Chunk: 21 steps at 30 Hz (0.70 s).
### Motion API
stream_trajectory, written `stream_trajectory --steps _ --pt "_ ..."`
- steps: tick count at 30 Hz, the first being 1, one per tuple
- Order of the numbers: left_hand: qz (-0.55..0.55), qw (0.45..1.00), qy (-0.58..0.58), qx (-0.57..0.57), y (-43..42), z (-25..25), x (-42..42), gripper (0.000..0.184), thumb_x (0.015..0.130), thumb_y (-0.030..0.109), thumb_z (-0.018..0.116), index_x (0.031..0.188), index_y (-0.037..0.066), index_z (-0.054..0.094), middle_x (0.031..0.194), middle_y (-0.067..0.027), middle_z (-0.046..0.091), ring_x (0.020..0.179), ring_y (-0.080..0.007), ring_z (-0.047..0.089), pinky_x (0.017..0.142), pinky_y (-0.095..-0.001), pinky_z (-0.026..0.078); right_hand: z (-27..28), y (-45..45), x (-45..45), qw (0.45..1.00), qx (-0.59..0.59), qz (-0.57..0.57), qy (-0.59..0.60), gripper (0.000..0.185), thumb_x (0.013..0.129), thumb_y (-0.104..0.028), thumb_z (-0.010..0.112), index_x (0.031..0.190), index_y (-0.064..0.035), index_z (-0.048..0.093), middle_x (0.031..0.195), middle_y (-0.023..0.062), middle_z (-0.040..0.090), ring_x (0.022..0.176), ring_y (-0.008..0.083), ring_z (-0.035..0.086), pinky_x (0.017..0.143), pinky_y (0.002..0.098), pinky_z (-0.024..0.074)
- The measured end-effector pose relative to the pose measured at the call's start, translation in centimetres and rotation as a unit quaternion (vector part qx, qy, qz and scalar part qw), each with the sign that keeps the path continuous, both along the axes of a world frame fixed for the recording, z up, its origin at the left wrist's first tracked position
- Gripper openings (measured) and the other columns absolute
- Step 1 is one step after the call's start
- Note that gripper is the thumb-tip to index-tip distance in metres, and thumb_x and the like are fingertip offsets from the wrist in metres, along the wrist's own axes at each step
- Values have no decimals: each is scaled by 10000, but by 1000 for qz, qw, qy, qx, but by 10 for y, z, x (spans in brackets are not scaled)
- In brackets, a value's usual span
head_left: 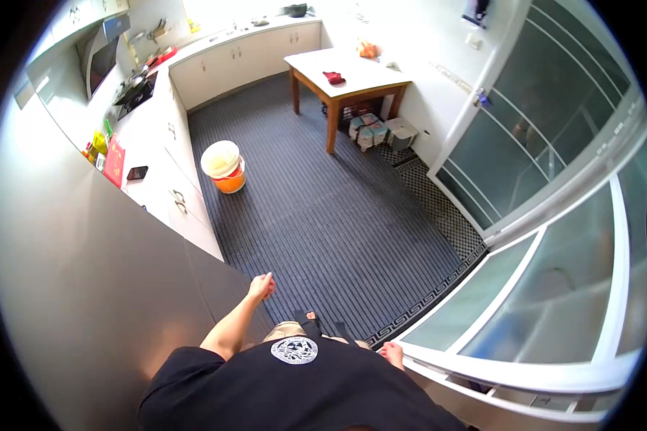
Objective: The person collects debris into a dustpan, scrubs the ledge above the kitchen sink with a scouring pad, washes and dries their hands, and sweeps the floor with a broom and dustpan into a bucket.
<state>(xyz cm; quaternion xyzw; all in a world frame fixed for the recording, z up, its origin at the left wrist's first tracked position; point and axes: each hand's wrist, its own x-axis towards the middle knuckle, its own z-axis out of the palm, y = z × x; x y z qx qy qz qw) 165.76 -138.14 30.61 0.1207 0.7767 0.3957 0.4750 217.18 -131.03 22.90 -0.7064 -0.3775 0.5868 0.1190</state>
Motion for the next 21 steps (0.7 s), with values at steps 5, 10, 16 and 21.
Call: stream_trajectory --steps 5,10,16,21 --pt "-58 996 -46 42 77 12 -29 277 869 293 468 846 35 566 631 -42 554 422 -105 448 372 -268 370 19 78 12 996 -8 -74 -40 157 861 -162 512 881 -29 592 710 85 616 541 153 595 409 259 464" --pt "-19 996 -90 7 117 -10 -24 232 835 246 492 892 33 566 689 -58 596 449 -116 480 392 -273 397 9 138 36 995 -39 -11 -96 158 863 -165 489 902 -42 579 729 95 614 562 188 611 415 287 476" --pt "-4 982 -10 -186 102 -76 -41 189 809 204 527 844 36 605 619 -63 606 422 -149 524 373 -301 413 -19 271 43 989 -93 -13 -115 148 831 -150 472 779 -38 554 622 103 574 471 199 556 368 307 436" --pt "211 939 -61 -264 130 -57 -64 124 826 162 536 890 77 601 628 -65 607 443 -146 531 371 -292 413 -47 484 33 997 -48 -37 -40 210 803 -146 453 636 -42 529 507 103 529 380 198 494 328 323 394"
